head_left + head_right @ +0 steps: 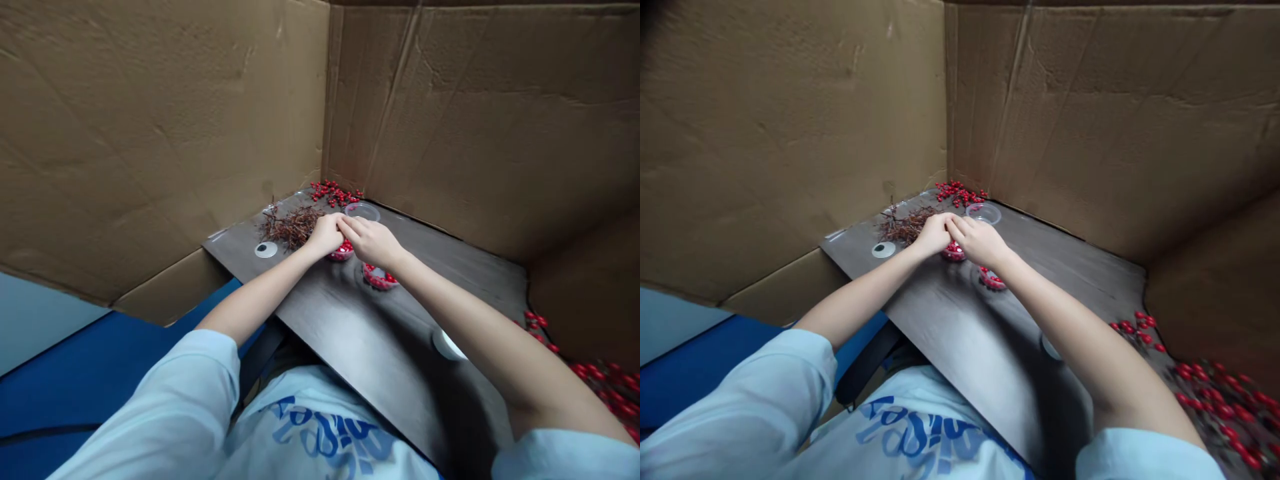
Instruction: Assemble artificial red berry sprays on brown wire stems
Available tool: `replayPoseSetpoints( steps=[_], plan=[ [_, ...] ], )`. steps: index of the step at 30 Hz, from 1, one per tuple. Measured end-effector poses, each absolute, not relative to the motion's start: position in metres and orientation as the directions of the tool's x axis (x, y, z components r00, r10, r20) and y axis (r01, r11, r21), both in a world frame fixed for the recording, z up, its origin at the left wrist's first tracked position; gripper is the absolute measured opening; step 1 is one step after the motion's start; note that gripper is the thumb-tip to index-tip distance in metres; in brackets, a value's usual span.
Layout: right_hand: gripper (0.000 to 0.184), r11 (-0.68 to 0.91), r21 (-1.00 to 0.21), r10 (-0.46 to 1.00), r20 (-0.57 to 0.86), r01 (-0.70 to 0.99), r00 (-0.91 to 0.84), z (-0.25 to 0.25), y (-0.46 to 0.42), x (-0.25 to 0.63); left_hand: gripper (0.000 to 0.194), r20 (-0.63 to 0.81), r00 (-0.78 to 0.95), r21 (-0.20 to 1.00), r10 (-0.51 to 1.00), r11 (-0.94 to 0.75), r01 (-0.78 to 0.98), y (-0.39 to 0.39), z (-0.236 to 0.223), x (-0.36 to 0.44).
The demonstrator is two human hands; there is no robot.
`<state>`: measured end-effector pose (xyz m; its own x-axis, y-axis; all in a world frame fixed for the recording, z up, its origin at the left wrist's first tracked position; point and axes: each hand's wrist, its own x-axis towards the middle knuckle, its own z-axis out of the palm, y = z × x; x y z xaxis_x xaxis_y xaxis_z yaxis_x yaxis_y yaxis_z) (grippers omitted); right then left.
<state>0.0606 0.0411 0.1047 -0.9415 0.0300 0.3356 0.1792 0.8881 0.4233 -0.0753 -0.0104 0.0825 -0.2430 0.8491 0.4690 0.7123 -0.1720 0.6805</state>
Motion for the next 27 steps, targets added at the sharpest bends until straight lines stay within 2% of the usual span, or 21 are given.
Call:
replayPoseSetpoints(
  steps=[3, 5, 8, 11, 13, 19, 27],
  plan=[
    [0.038, 0.886, 0.463, -0.12, 0.28, 0.024, -0.952, 0.11, 0.043, 0.021, 0.03, 0.469, -0.37, 0.703, 0.802, -0.086, 0.706, -0.025, 0.075, -0.111],
    [0.035, 0.882, 0.472, -0.161, 0.26, -0.02, -0.952, 0.114, 0.043, -0.004, 0.029, 0.493, -0.423, 0.699, 0.76, -0.057, 0.712, -0.035, 0.073, -0.133],
    [0.029, 0.904, 0.421, -0.046, 0.286, 0.082, -0.957, 0.119, 0.043, -0.038, 0.024, 0.543, -0.494, 0.681, 0.679, -0.013, 0.732, -0.049, 0.069, -0.164],
    [0.024, 0.926, 0.287, 0.159, 0.288, 0.243, -0.944, 0.118, 0.046, -0.065, 0.021, 0.569, -0.53, 0.642, 0.629, 0.062, 0.764, -0.06, 0.06, -0.188],
    [0.023, 0.937, 0.21, 0.228, 0.239, 0.279, -0.944, 0.115, 0.047, -0.077, 0.022, 0.564, -0.526, 0.614, 0.637, 0.103, 0.783, -0.065, 0.052, -0.197],
    [0.022, 0.942, 0.142, 0.298, 0.073, 0.306, -0.952, 0.107, 0.042, -0.09, 0.025, 0.539, -0.48, 0.559, 0.692, 0.132, 0.818, -0.068, 0.037, -0.2],
    [0.019, 0.917, 0.083, 0.39, 0.026, 0.39, -0.921, 0.101, 0.037, -0.086, 0.034, 0.49, -0.412, 0.545, 0.768, 0.099, 0.833, -0.057, 0.036, -0.194]
  ],
)
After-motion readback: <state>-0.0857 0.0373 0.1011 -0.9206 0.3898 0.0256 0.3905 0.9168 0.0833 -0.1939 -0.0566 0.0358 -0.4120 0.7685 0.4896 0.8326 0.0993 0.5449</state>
